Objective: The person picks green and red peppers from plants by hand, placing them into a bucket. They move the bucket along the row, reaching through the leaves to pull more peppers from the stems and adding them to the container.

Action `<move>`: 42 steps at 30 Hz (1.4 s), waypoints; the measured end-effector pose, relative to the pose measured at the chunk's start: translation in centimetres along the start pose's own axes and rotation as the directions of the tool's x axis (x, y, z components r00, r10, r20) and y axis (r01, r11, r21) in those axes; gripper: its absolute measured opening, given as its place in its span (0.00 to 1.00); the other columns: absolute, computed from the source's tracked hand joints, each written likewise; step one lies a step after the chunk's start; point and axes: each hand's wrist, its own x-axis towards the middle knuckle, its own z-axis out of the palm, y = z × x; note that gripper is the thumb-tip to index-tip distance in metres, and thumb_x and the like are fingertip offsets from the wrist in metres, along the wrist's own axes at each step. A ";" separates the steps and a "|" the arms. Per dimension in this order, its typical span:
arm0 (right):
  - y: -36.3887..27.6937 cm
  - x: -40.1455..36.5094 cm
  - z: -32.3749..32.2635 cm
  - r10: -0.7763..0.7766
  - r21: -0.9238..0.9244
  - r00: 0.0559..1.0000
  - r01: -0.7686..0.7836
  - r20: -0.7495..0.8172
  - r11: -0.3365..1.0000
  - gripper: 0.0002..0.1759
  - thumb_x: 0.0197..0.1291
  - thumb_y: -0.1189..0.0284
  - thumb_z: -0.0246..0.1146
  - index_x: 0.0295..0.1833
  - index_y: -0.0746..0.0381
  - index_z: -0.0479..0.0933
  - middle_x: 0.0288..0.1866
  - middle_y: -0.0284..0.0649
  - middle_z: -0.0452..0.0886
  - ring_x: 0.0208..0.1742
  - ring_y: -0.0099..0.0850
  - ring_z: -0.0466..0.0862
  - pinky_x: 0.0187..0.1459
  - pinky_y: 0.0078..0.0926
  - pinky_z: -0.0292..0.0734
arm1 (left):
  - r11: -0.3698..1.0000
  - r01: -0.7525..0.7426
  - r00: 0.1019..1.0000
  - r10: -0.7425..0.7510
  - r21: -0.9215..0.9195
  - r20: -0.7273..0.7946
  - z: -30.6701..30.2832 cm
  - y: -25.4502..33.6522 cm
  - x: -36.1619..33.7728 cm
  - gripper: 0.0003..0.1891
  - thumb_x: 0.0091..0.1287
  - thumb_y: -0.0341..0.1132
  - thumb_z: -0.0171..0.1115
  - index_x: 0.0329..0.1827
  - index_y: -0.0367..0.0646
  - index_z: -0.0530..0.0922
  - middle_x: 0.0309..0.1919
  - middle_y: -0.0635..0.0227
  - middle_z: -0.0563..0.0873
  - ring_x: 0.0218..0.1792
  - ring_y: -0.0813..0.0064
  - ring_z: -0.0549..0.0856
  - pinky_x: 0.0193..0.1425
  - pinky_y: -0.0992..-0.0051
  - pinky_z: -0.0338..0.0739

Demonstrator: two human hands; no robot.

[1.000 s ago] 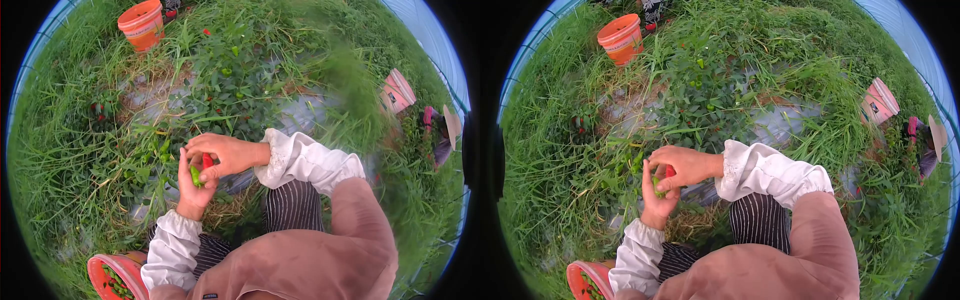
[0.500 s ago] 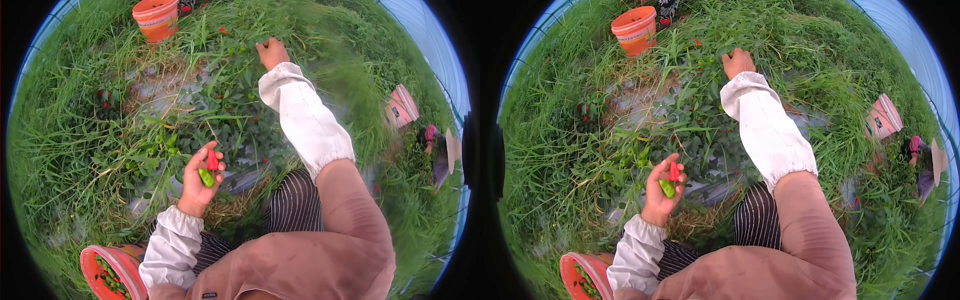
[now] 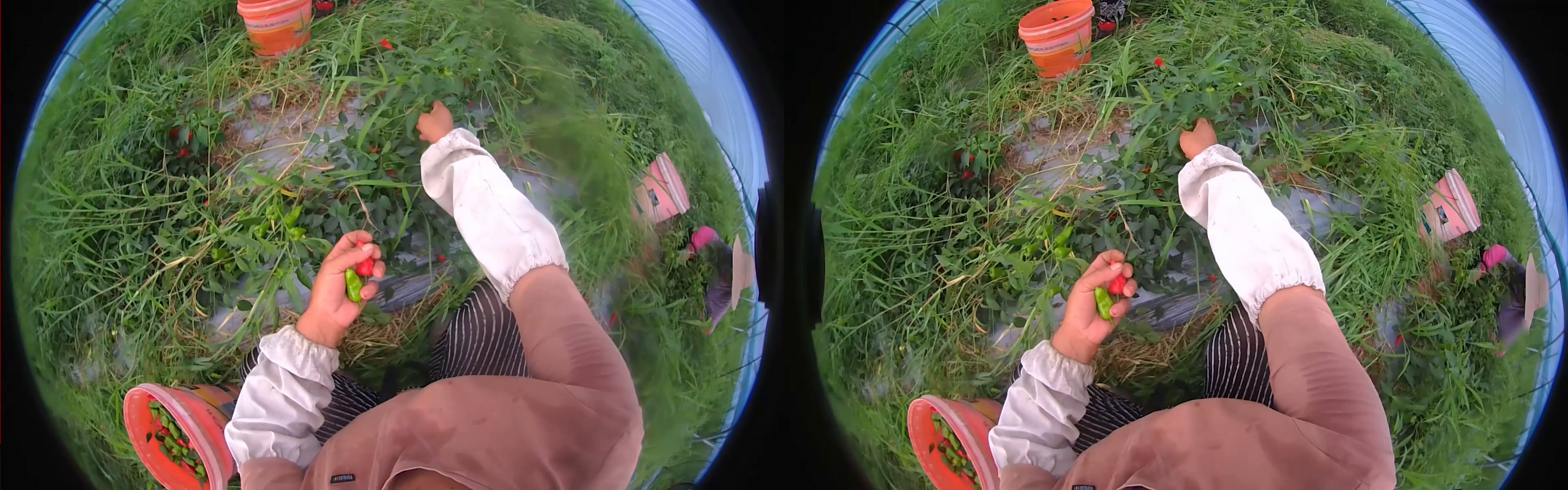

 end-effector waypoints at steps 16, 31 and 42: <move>-5.4 -6.1 -7.0 0.222 0.067 0.807 -0.307 0.547 0.949 0.24 0.61 0.76 0.55 0.63 0.61 0.75 0.27 0.34 0.74 0.22 0.20 0.70 0.24 0.18 0.62 | 0.999 0.029 1.000 -0.029 -0.014 -0.012 0.2 0.3 -0.3 0.09 0.67 0.31 0.58 0.49 0.47 0.73 0.35 0.66 0.80 0.30 0.72 0.79 0.17 0.81 0.65; 4.5 5.2 3.9 -0.034 -0.504 0.998 0.000 -0.057 0.864 0.21 0.56 0.57 0.63 0.49 0.59 0.83 0.52 0.51 0.84 0.55 0.51 0.81 0.56 0.40 0.72 | 1.000 0.013 0.996 -0.015 -0.020 -0.089 -0.9 0.5 0.1 0.09 0.67 0.31 0.58 0.49 0.46 0.72 0.34 0.66 0.80 0.29 0.70 0.80 0.17 0.80 0.65; -15.3 -18.1 -5.2 -0.351 0.173 0.716 0.312 0.604 0.934 0.14 0.60 0.63 0.53 0.37 0.64 0.76 0.28 0.35 0.73 0.30 0.22 0.71 0.34 0.22 0.65 | 0.998 0.007 0.992 0.000 -0.057 0.123 1.2 1.9 -0.2 0.26 0.73 0.58 0.48 0.60 0.46 0.72 0.38 0.65 0.81 0.34 0.72 0.82 0.15 0.82 0.65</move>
